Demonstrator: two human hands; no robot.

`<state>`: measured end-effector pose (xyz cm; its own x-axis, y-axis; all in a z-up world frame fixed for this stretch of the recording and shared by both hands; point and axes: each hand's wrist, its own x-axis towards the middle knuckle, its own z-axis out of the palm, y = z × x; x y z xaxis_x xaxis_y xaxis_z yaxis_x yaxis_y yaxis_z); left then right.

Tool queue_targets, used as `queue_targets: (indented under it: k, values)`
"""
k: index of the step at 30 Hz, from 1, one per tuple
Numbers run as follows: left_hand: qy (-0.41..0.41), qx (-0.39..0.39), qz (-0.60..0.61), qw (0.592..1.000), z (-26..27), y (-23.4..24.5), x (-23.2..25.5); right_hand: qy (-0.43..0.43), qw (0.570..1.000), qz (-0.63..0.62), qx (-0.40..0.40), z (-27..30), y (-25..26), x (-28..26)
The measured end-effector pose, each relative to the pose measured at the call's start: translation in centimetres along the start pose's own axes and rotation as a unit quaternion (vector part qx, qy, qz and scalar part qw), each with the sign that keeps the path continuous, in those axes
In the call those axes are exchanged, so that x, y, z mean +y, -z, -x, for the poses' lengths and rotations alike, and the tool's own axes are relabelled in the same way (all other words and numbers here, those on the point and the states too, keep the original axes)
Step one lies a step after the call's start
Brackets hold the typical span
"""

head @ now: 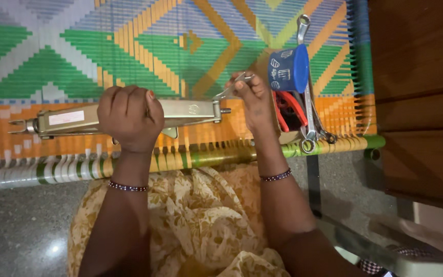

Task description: The person uses a wrench to tighten a bolt on a scissor jack placed on a woven mat. They hold the jack with one hand and turn the wrench with the other, repeating the tightening motion throughout the clip.

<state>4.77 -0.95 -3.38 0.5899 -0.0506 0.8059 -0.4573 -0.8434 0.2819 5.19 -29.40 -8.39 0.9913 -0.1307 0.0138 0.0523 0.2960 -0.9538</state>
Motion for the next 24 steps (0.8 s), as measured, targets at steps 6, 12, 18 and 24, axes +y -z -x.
queue_targets:
  k: [6, 12, 18, 24]
  values:
    - [0.004, -0.006, -0.005, 1.000, 0.0, -0.1, -0.2, 0.027, 0.985, 0.160, -0.060, 0.7, -0.4, -0.7]
    - [0.008, -0.011, 0.005, 1.000, 0.0, -0.3, 0.0, 0.067, 0.969, 0.215, -0.104, 1.2, -3.2, -2.2]
    - [0.010, -0.016, 0.011, 1.000, 0.0, -0.4, 0.1, 0.131, 0.860, 0.486, -0.084, 2.5, -5.3, -3.6]
    - [0.004, -0.020, 0.023, 1.000, 0.0, -0.5, 0.1, 0.069, 0.933, 0.336, -0.109, 0.6, -2.6, -2.6]
